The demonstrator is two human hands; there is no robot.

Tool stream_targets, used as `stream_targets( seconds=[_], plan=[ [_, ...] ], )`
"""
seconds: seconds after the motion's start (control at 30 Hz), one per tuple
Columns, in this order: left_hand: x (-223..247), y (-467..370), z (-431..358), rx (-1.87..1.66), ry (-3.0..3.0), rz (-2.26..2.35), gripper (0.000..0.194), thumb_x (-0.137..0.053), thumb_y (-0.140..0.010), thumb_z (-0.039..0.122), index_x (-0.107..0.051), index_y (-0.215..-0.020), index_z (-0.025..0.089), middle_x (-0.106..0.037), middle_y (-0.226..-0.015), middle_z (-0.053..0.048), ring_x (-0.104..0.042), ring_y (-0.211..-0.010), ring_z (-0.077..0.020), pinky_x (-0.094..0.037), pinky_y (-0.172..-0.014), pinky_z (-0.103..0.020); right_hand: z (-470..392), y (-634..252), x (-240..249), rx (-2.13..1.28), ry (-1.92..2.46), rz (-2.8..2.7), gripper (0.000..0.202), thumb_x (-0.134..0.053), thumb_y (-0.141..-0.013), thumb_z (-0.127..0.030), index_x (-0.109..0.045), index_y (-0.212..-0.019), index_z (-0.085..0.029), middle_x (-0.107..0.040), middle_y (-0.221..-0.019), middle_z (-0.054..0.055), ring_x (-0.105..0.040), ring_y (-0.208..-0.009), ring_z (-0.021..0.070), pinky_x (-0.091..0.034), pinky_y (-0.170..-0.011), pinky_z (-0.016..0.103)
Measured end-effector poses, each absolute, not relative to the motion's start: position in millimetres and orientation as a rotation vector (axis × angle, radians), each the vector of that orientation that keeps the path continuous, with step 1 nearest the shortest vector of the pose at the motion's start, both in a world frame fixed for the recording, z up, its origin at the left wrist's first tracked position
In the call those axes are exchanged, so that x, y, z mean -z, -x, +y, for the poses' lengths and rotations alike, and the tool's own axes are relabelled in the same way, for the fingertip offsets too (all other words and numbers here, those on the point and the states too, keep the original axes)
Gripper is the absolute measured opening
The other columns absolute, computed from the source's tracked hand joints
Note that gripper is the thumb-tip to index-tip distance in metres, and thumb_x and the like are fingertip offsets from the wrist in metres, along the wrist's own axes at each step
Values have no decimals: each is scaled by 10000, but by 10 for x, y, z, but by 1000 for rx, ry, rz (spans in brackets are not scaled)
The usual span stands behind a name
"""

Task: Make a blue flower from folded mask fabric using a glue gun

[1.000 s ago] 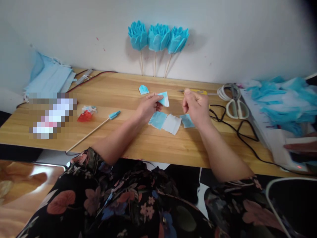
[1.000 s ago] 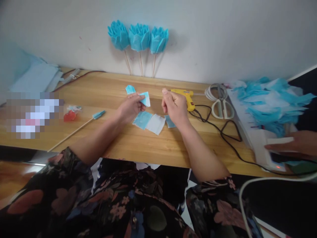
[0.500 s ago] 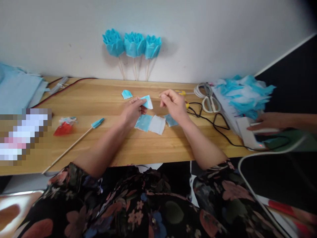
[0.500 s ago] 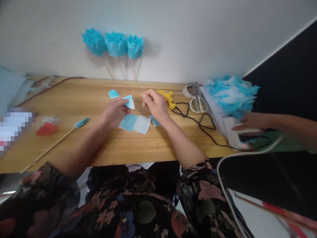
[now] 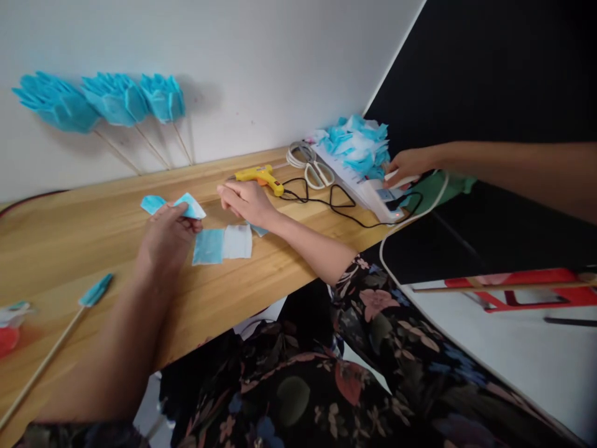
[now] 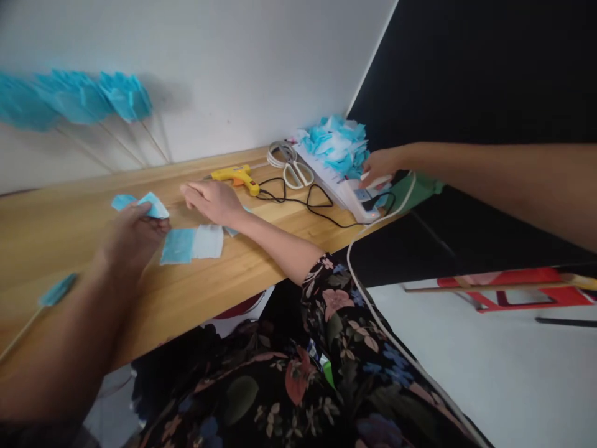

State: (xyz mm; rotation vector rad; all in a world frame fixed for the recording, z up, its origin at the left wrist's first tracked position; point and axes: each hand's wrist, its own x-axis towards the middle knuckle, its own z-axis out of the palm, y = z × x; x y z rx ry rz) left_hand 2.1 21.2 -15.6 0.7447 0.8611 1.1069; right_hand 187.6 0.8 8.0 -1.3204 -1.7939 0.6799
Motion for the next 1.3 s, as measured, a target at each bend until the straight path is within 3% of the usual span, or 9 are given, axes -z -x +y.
stream_targets(
  seconds=[0.17, 0.3, 0.4, 0.53, 0.67, 0.8, 1.07, 1.3],
  plan=[
    [166, -3, 228, -1151, -748, 833, 185, -582, -823, 101, -585, -658, 183, -659, -594, 17, -585, -503, -101, -469, -518, -221, 64, -1900, -27, -650, 1351, -1763, 521, -430, -1038, -473, -623, -671, -157, -546, -545, -35, -541, -606, 88, -355, -655, 222],
    [111, -42, 200, -1166, -722, 854, 195, -547, -831, 93, -584, -663, 183, -650, -566, 16, -564, -474, -99, -452, -493, -213, 182, -1962, 85, -626, 1313, -1765, 478, -469, -1024, -467, -677, -723, -160, -609, -560, -27, -603, -656, 100, -413, -707, 213],
    [60, -61, 178, -1172, -695, 886, 176, -623, -809, 123, -557, -660, 188, -623, -553, 35, -554, -465, -82, -432, -499, -196, 257, -1999, 169, -663, 1252, -1740, 348, -518, -1007, -400, -730, -860, -166, -747, -756, 6, -672, -742, 115, -474, -751, 224],
    [38, -39, 193, -1212, -650, 881, 179, -666, -787, 157, -526, -682, 193, -600, -559, 44, -544, -464, -81, -413, -490, -202, 309, -2031, 239, -687, 1203, -1707, 244, -538, -982, -285, -742, -1081, -194, -802, -1001, 38, -738, -952, 151, -538, -907, 287],
    [53, -14, 206, -1212, -627, 856, 178, -701, -767, 192, -532, -712, 196, -611, -581, 47, -553, -483, -81, -424, -514, -205, 333, -2056, 302, -724, 1093, -1696, 333, -505, -967, -248, -691, -1244, -232, -777, -1174, 45, -725, -1115, 156, -534, -1029, 334],
    [42, -16, 185, -1190, -600, 848, 190, -720, -755, 207, -539, -701, 187, -603, -576, 45, -551, -486, -74, -419, -519, -202, 340, -2075, 349, -772, 1042, -1682, 393, -518, -958, -271, -635, -1329, -222, -760, -1221, 69, -720, -1145, 171, -536, -1047, 366],
    [-42, 13, 147, -1146, -459, 795, 217, -733, -762, 215, -522, -717, 193, -604, -602, 40, -568, -533, -80, -445, -549, -202, 309, -2101, 307, -841, 1166, -1610, 319, -606, -926, -365, -676, -1213, -245, -794, -1093, 59, -754, -982, 193, -588, -935, 402],
    [-36, 14, 141, -1092, -385, 775, 242, -737, -770, 218, -503, -711, 198, -596, -616, 47, -556, -537, -74, -456, -556, -200, 312, -2091, 275, -815, 1186, -1550, 147, -672, -860, -351, -709, -873, -210, -766, -823, 11, -709, -750, 146, -577, -785, 313]
  ],
)
